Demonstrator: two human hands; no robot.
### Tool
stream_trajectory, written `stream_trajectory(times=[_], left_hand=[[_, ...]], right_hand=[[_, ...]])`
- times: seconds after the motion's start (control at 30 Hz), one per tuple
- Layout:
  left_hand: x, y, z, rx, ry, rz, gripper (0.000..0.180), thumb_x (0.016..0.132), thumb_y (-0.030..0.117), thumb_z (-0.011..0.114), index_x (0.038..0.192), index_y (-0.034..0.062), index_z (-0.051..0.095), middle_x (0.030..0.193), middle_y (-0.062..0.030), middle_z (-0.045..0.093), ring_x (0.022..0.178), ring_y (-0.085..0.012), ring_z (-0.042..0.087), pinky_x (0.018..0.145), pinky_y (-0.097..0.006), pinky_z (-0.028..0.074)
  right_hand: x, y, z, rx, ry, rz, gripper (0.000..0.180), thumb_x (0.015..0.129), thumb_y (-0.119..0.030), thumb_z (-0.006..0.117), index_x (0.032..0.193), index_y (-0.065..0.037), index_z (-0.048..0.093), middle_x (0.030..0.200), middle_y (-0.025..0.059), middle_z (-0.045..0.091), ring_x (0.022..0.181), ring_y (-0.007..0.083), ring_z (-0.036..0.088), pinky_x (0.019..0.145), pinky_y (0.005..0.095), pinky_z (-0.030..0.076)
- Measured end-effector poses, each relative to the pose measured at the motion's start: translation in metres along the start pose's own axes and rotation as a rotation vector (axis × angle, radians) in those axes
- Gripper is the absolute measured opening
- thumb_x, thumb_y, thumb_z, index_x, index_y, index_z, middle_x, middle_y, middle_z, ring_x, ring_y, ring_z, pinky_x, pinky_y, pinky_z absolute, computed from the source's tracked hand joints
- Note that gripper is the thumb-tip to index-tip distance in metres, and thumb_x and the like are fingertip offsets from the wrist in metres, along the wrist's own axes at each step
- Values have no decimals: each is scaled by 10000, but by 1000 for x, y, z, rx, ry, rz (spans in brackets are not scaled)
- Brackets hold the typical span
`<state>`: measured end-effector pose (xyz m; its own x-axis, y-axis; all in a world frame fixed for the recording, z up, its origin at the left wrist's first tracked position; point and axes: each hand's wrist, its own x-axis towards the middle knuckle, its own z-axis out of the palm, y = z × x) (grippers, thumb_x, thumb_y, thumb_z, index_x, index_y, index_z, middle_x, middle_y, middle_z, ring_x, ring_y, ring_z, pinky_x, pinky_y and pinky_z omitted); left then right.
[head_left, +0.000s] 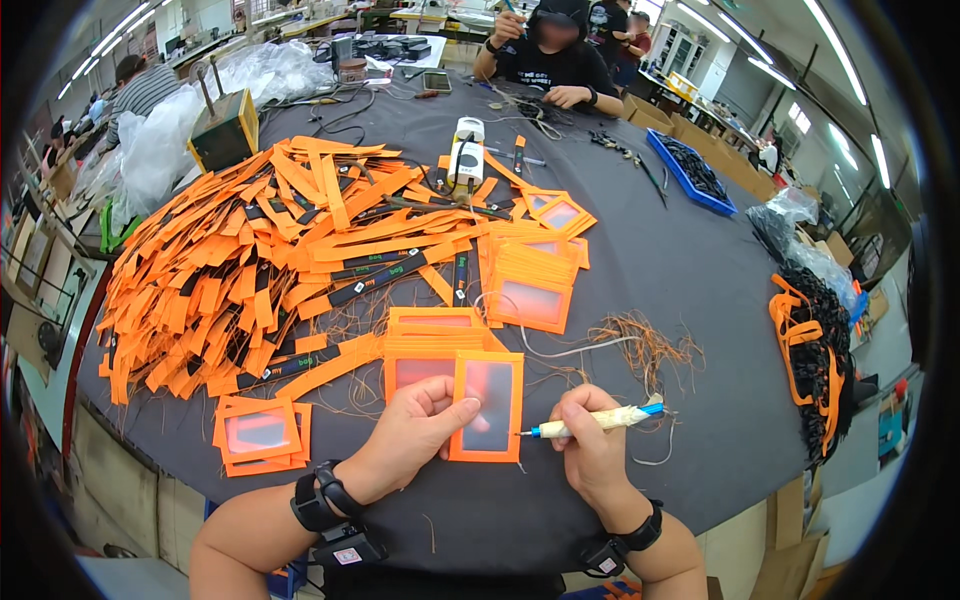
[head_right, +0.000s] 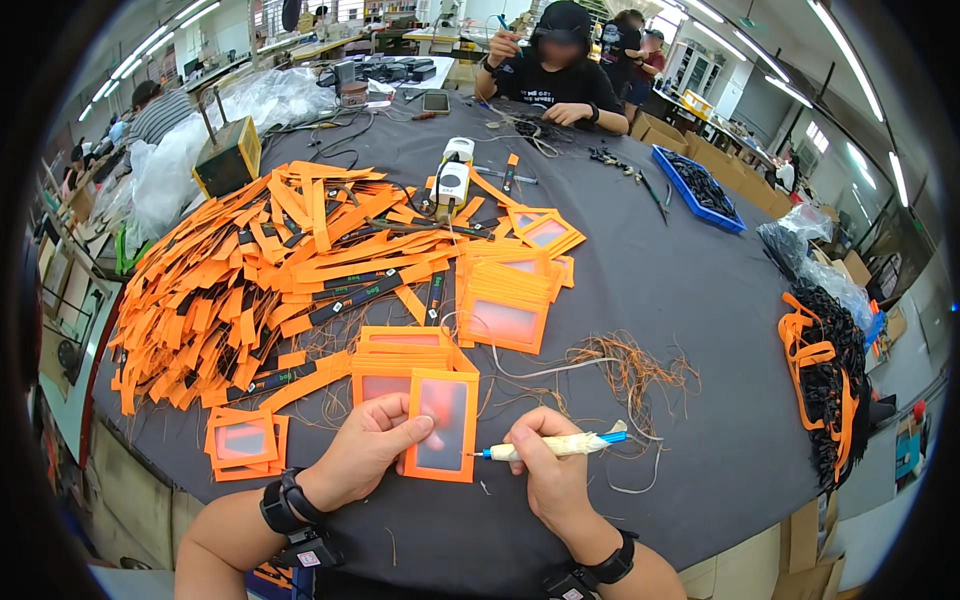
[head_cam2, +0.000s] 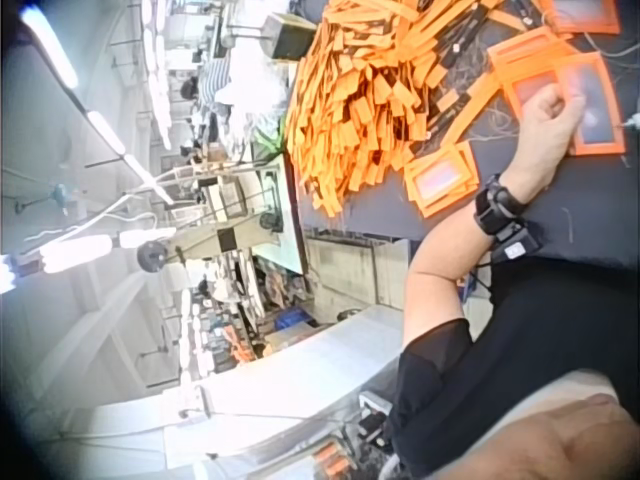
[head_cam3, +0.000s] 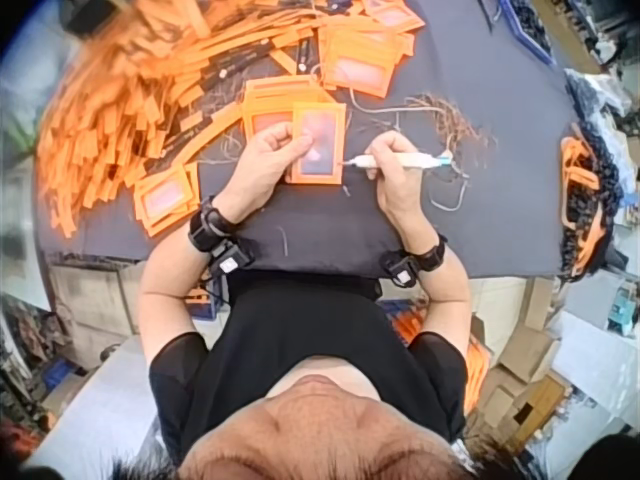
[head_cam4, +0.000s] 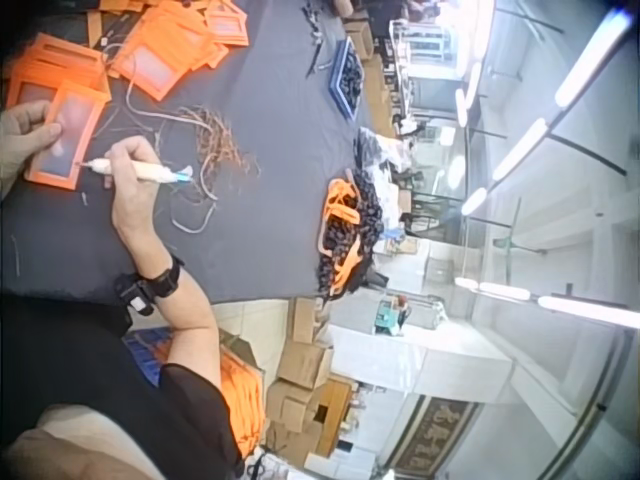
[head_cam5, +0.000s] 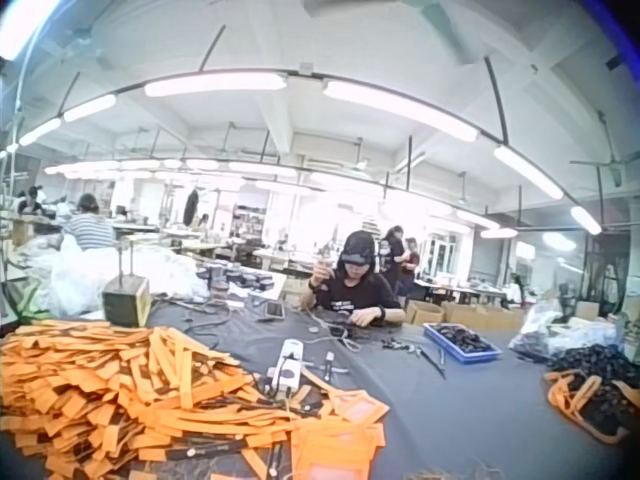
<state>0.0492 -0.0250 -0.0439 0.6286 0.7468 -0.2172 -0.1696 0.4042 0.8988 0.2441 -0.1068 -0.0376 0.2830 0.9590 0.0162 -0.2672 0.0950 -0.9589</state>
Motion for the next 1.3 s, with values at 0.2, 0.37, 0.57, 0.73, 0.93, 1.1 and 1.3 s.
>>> stream_trajectory(times=[0.2, 0.37, 0.57, 0.73, 0.93, 1.1, 1.3], left_hand=[[0, 0, -1, 4, -1, 0, 158, 930, 191, 586, 990, 47, 611, 817, -9, 655, 581, -1, 493, 460, -154, 378], [0, 0, -1, -7, -5, 6, 138, 930, 164, 577, 997, 46, 601, 797, -36, 663, 584, -21, 534, 468, -154, 405], [0, 1, 0, -7, -6, 0, 135, 930, 163, 578, 992, 46, 600, 793, -34, 661, 577, -20, 530, 467, -154, 405], [0, 0, -1, -9, -3, 2, 141, 930, 171, 580, 989, 44, 605, 798, -29, 658, 571, -14, 511, 465, -154, 395], [0, -1, -2, -9, -9, 8, 158, 930, 186, 585, 988, 42, 610, 817, -19, 657, 574, -3, 485, 464, -155, 376], [0, 0, -1, -14, -4, 0, 126, 928, 156, 580, 985, 45, 596, 788, -38, 657, 564, -22, 518, 464, -155, 403], [0, 2, 0, -9, -1, 1, 119, 928, 155, 579, 977, 47, 598, 786, -36, 656, 565, -23, 519, 464, -158, 404]], right_hand=[[0, 0, 1, -12, 7, -7, 143, 882, -128, 573, 782, -45, 512, 657, 48, 527, 539, 88, 455, 500, 223, 376], [-1, -1, 0, -21, -10, 1, 144, 879, -126, 572, 778, -43, 511, 658, 49, 527, 539, 88, 453, 496, 221, 370], [0, -1, 2, -18, 12, -8, 153, 875, -125, 572, 765, -42, 506, 642, 51, 519, 525, 89, 441, 489, 221, 366], [0, -2, 1, -19, -19, -1, 158, 876, -124, 570, 758, -42, 503, 635, 52, 515, 518, 89, 436, 484, 224, 362], [1, 0, 1, -2, 14, -16, 157, 865, -122, 574, 749, -43, 504, 632, 54, 519, 512, 89, 439, 473, 223, 362], [-1, 1, -2, 51, -16, 23, 104, 855, -82, 594, 774, -24, 564, 681, 41, 567, 538, 73, 480, 499, 210, 396], [0, -1, -2, 56, -12, 27, 99, 855, -76, 591, 776, -23, 566, 683, 43, 569, 538, 73, 482, 495, 211, 398]])
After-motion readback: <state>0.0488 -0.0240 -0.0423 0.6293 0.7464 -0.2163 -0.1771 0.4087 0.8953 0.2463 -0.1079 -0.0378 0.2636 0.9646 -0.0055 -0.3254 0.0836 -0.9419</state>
